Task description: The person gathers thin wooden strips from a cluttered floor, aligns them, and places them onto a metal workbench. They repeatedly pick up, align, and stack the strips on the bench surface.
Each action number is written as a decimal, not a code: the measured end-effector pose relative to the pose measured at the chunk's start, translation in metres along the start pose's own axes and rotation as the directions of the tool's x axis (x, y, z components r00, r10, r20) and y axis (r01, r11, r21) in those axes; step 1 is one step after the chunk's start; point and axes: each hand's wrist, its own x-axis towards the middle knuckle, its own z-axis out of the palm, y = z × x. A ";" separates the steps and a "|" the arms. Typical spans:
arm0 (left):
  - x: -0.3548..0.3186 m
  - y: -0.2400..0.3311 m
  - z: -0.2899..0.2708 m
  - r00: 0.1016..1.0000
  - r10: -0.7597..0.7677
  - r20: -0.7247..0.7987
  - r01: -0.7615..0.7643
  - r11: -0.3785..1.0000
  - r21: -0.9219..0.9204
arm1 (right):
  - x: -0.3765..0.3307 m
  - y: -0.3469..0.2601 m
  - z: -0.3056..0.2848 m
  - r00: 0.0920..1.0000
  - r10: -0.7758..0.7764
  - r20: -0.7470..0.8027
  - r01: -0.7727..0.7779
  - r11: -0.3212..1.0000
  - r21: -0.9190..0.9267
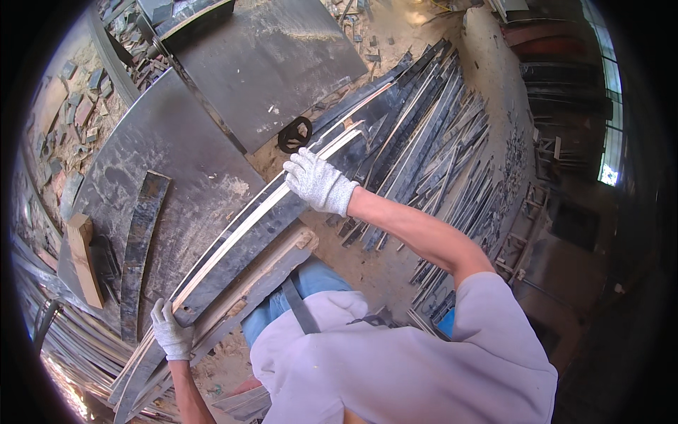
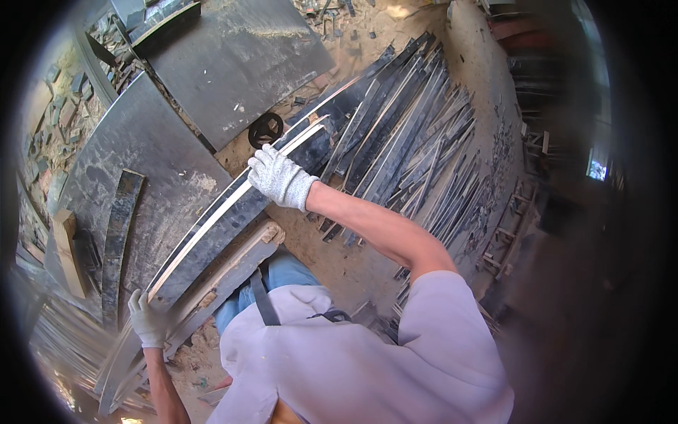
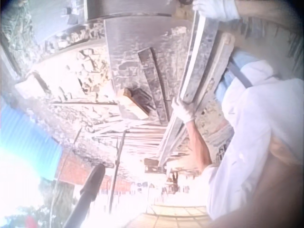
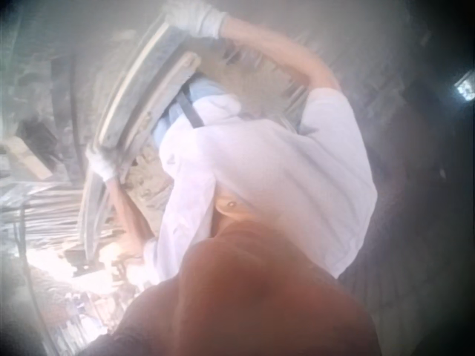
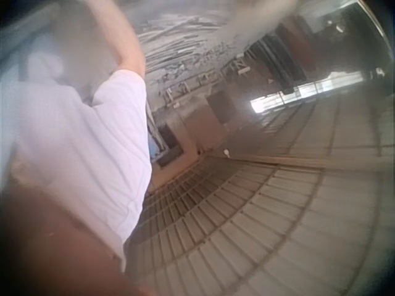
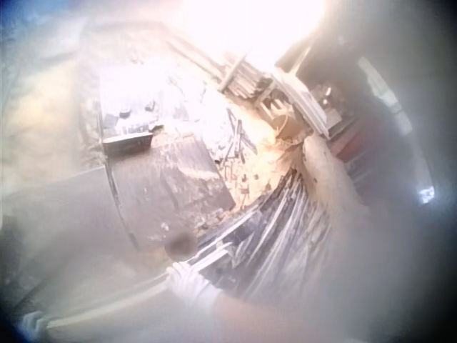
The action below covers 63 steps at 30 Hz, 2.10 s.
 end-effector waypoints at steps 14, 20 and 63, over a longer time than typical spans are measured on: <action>0.012 0.015 -0.002 0.993 -0.085 0.080 0.081 0.996 0.045 | 0.001 0.005 0.026 0.998 -0.039 -0.054 0.037 0.998 -0.041; -0.006 0.005 0.021 0.998 -0.050 0.035 0.047 0.996 0.080 | 0.014 0.014 0.023 0.988 -0.060 0.145 0.044 0.993 0.114; 0.053 0.060 0.055 0.980 0.068 -0.186 -0.045 0.991 0.123 | 0.106 -0.154 0.055 0.977 -0.201 -0.071 0.213 0.948 0.237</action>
